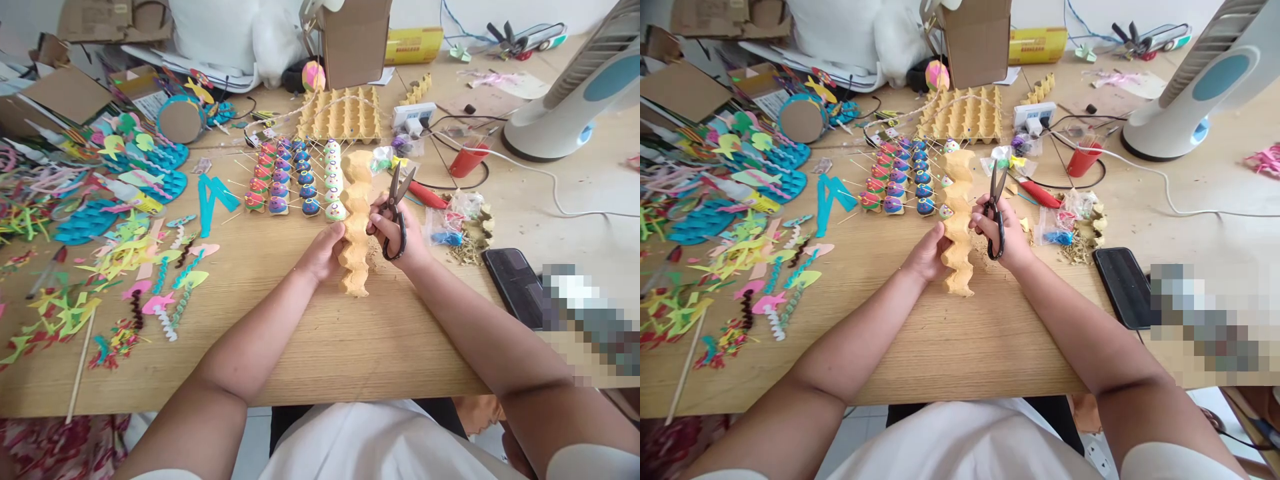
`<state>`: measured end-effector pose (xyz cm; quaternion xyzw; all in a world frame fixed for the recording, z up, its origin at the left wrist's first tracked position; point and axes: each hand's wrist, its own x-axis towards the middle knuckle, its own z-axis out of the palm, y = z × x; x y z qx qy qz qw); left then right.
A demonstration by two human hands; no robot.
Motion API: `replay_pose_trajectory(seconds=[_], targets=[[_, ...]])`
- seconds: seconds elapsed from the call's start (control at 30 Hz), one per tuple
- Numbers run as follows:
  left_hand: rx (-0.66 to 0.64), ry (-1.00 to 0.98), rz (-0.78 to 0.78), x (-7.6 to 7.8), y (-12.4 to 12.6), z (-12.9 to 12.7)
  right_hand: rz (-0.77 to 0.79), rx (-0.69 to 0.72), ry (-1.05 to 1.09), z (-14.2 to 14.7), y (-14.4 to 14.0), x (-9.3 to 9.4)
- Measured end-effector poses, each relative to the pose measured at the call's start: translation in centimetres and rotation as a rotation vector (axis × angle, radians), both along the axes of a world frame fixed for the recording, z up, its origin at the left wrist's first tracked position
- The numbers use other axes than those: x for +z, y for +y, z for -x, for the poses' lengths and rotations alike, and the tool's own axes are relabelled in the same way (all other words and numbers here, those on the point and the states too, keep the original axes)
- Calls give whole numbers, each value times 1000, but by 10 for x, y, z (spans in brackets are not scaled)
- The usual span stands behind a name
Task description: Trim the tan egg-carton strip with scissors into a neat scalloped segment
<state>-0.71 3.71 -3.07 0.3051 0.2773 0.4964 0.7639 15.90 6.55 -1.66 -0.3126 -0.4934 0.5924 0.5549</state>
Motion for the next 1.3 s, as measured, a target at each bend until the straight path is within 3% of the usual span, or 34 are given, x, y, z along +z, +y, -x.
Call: replay_pose_trajectory(seconds=[0.23, 0.53, 0.73, 0.9, 1.0, 1.13, 1.3], targets=[[-66, 54, -77, -3, -1, 0, -21, -26, -51, 0, 2, -2], [58, 3, -107, 6, -2, -3, -56, -63, -164, 3, -3, 0], [39, -43, -65, 8, 0, -3, -57, -104, -162, 3, -4, -4], [50, -120, -43, 6, 0, -1, 35, -197, -109, 2, 0, -5], [44, -153, 1, 6, 0, 0, 54, -179, -93, 1, 2, -5], [47, -172, 126, 9, 0, -1, -63, -147, -243, -1, 1, -8], [119, -194, 181, 12, 3, 3, -372, -214, -708, -7, 1, -13]])
